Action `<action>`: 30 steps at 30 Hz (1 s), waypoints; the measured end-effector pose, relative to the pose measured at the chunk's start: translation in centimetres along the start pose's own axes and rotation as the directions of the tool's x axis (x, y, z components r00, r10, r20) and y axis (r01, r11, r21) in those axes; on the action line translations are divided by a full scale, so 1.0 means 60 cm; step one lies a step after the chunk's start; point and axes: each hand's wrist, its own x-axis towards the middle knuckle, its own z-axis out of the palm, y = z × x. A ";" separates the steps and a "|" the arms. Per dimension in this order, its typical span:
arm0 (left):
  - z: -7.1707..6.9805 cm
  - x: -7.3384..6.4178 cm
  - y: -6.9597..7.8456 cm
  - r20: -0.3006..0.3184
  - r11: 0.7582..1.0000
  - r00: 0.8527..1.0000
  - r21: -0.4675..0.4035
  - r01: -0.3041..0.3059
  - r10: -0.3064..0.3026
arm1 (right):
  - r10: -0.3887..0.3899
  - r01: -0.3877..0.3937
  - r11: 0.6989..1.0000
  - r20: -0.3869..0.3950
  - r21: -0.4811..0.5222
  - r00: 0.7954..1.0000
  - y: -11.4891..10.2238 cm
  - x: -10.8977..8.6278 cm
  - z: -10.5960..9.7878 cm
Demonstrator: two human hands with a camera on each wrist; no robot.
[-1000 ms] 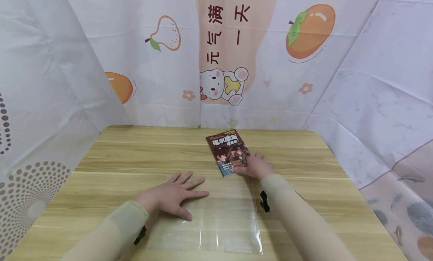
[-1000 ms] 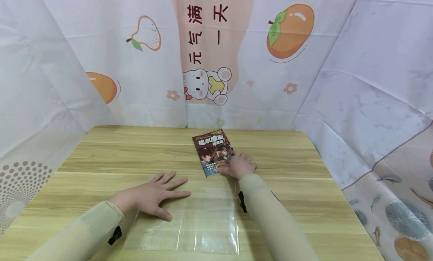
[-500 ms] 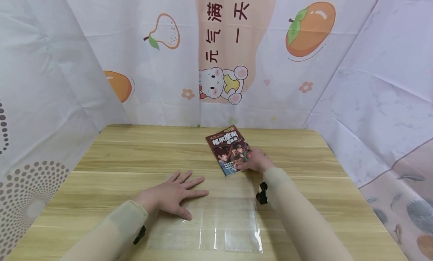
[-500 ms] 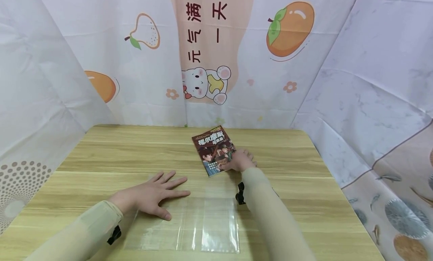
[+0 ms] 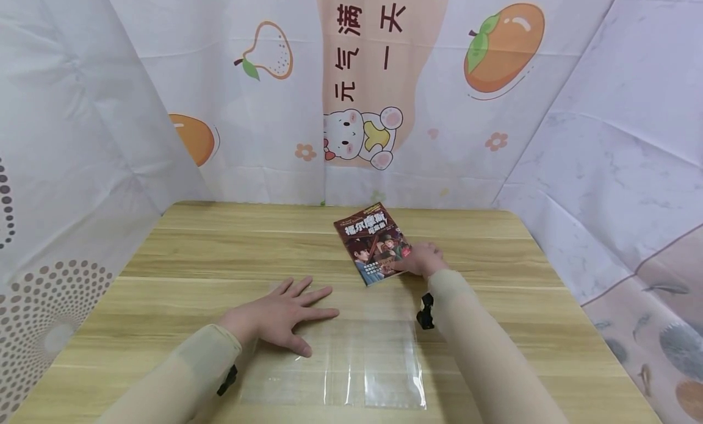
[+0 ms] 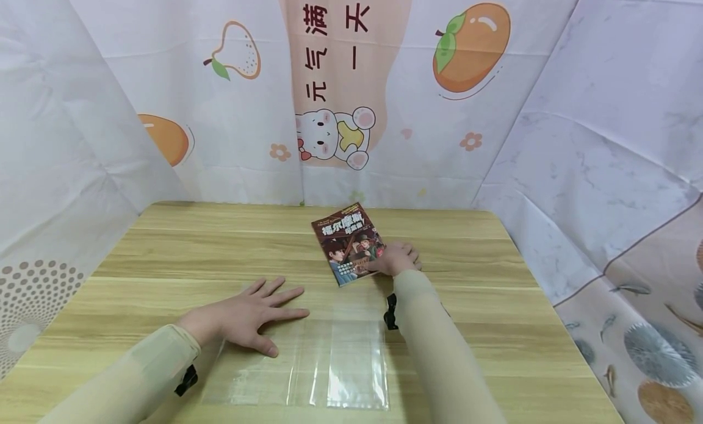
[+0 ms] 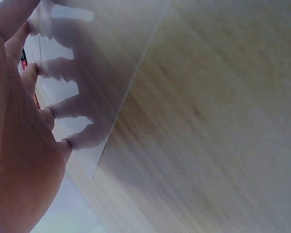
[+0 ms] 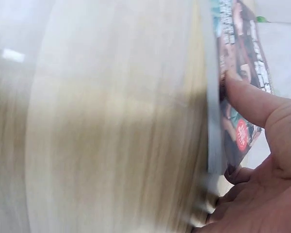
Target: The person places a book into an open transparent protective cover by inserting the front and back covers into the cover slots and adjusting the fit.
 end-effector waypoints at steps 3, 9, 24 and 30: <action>-0.001 -0.001 0.001 0.001 1.000 1.000 -0.003 0.000 0.000 | 0.011 -0.011 1.000 -0.009 -0.011 1.000 0.000 -0.002 0.001; -0.003 -0.002 0.001 0.002 1.000 1.000 -0.009 -0.011 0.011 | 0.007 -0.008 1.000 -0.012 -0.025 1.000 0.000 0.001 0.001; 0.000 -0.001 0.001 0.005 1.000 1.000 -0.014 0.000 0.000 | -0.019 -0.002 0.994 -0.182 -0.113 0.983 -0.010 -0.003 -0.012; 0.002 0.001 0.000 -0.003 1.000 1.000 -0.012 -0.001 0.001 | -0.010 -0.002 0.997 -0.148 -0.082 0.989 -0.013 -0.006 -0.017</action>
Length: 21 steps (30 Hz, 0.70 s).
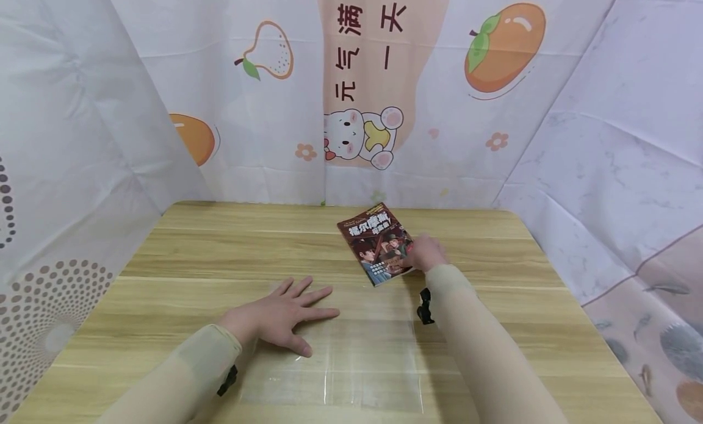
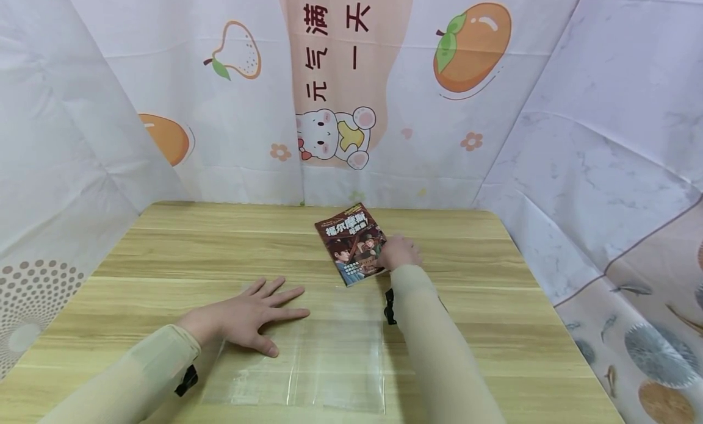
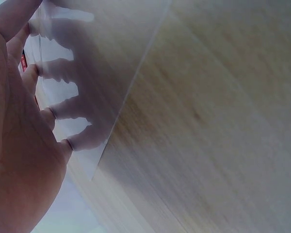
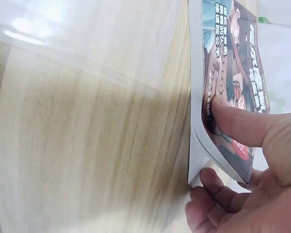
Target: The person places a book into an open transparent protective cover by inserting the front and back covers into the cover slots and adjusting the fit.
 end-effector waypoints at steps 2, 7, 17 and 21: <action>0.001 0.000 0.000 -0.001 1.000 1.000 0.000 -0.001 0.001 | -0.017 0.017 1.000 0.004 -0.014 1.000 -0.002 0.000 -0.001; 0.002 -0.001 -0.001 0.002 1.000 1.000 -0.004 -0.002 0.002 | -0.017 0.017 0.999 0.001 -0.043 1.000 -0.012 -0.003 -0.003; 0.003 -0.001 -0.004 0.001 1.000 1.000 -0.006 -0.011 0.011 | 0.055 -0.055 0.998 0.001 0.012 0.998 -0.023 -0.010 0.000; 0.003 -0.001 -0.004 -0.001 1.000 1.000 -0.004 -0.014 0.014 | 0.066 -0.066 0.997 0.008 0.034 0.998 -0.019 -0.006 0.001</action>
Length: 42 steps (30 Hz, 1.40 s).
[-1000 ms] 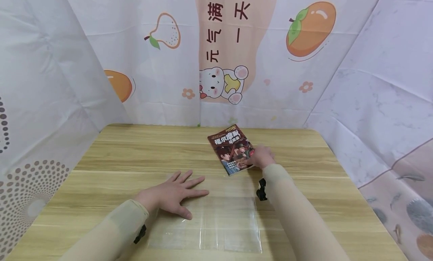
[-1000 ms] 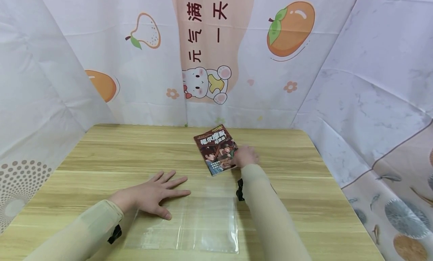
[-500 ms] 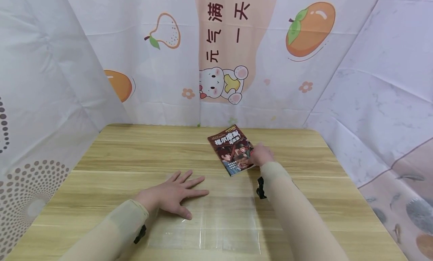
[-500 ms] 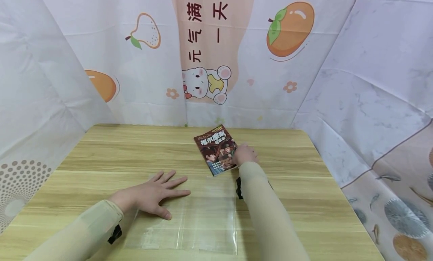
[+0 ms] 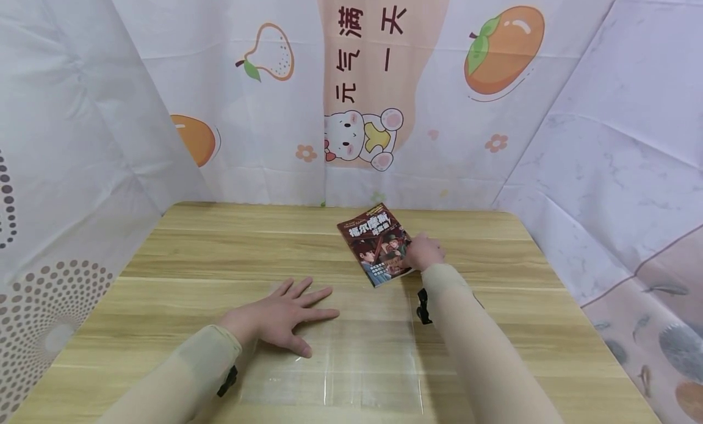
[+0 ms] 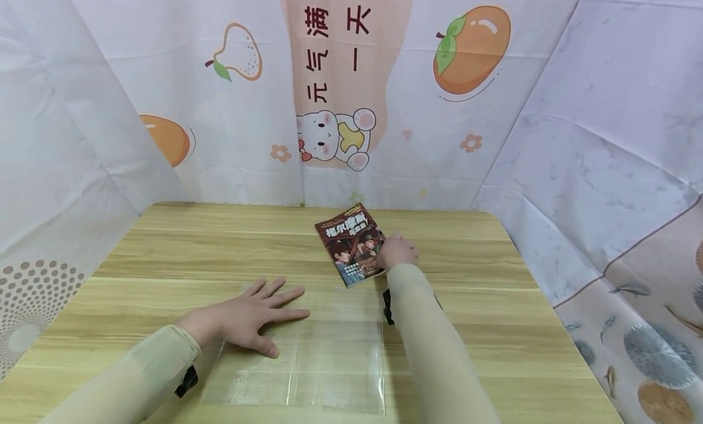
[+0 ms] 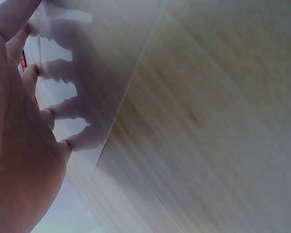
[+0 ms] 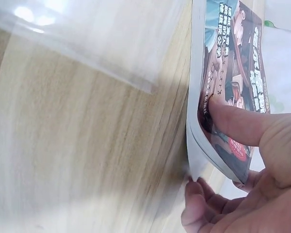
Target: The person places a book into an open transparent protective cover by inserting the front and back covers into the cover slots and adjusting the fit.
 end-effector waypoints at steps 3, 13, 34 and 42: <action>-0.001 0.000 0.000 0.004 1.000 1.000 -0.007 0.001 -0.001 | -0.008 0.008 1.000 0.009 0.003 1.000 0.004 0.003 0.001; -0.005 -0.003 0.003 -0.001 1.000 1.000 -0.020 -0.003 0.003 | -0.055 0.055 0.998 0.019 -0.020 0.998 0.013 0.005 -0.007; -0.003 -0.003 0.007 -0.005 1.000 1.000 -0.012 -0.014 0.014 | -0.126 0.122 0.974 0.009 0.191 0.992 0.027 0.023 0.011; -0.005 -0.003 0.010 -0.006 1.000 1.000 -0.015 -0.010 0.010 | -0.141 0.134 0.978 0.032 0.160 0.990 0.028 0.027 0.015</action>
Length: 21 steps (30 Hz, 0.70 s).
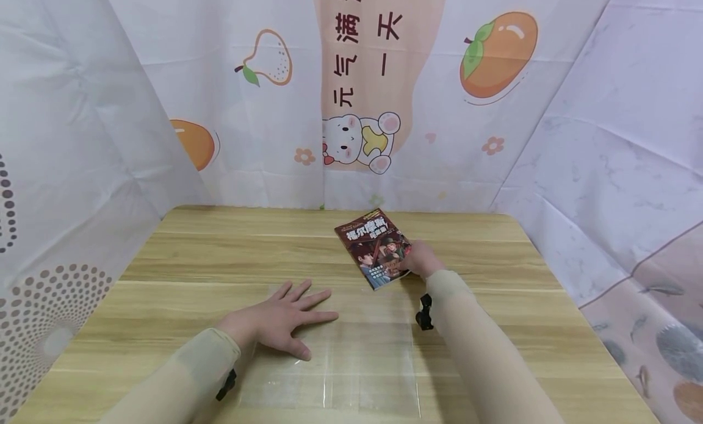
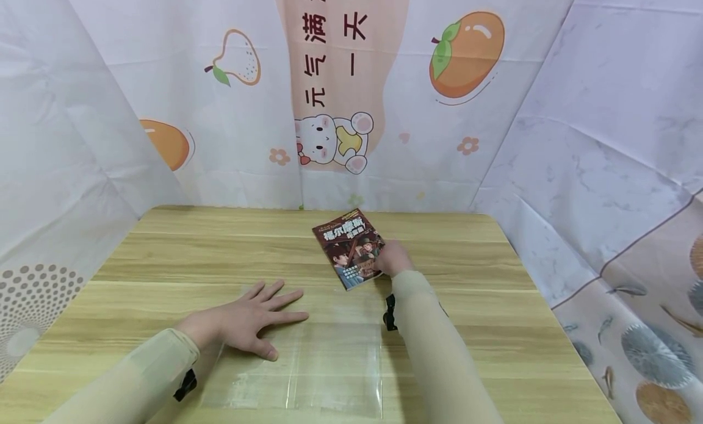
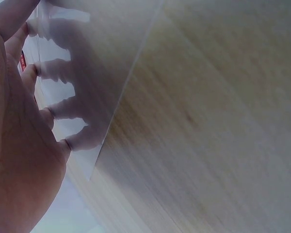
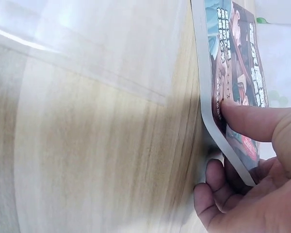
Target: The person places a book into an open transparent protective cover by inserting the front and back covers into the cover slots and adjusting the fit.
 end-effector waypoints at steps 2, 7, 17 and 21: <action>0.000 0.000 0.000 0.000 1.000 1.000 -0.001 0.000 0.000 | -0.001 0.001 1.000 -0.004 0.005 1.000 0.000 0.001 0.003; 0.001 -0.001 -0.001 0.001 1.000 1.000 -0.002 -0.001 0.001 | -0.019 0.021 0.998 -0.032 0.066 0.999 0.004 0.003 0.008; 0.005 0.001 -0.004 0.003 1.000 1.000 -0.014 0.025 -0.025 | -0.111 0.123 0.966 -0.067 0.228 0.992 0.021 0.003 -0.001; 0.004 0.002 -0.004 0.001 0.999 1.000 -0.009 0.031 -0.031 | -0.135 0.149 0.943 -0.068 0.297 0.989 0.019 -0.002 -0.010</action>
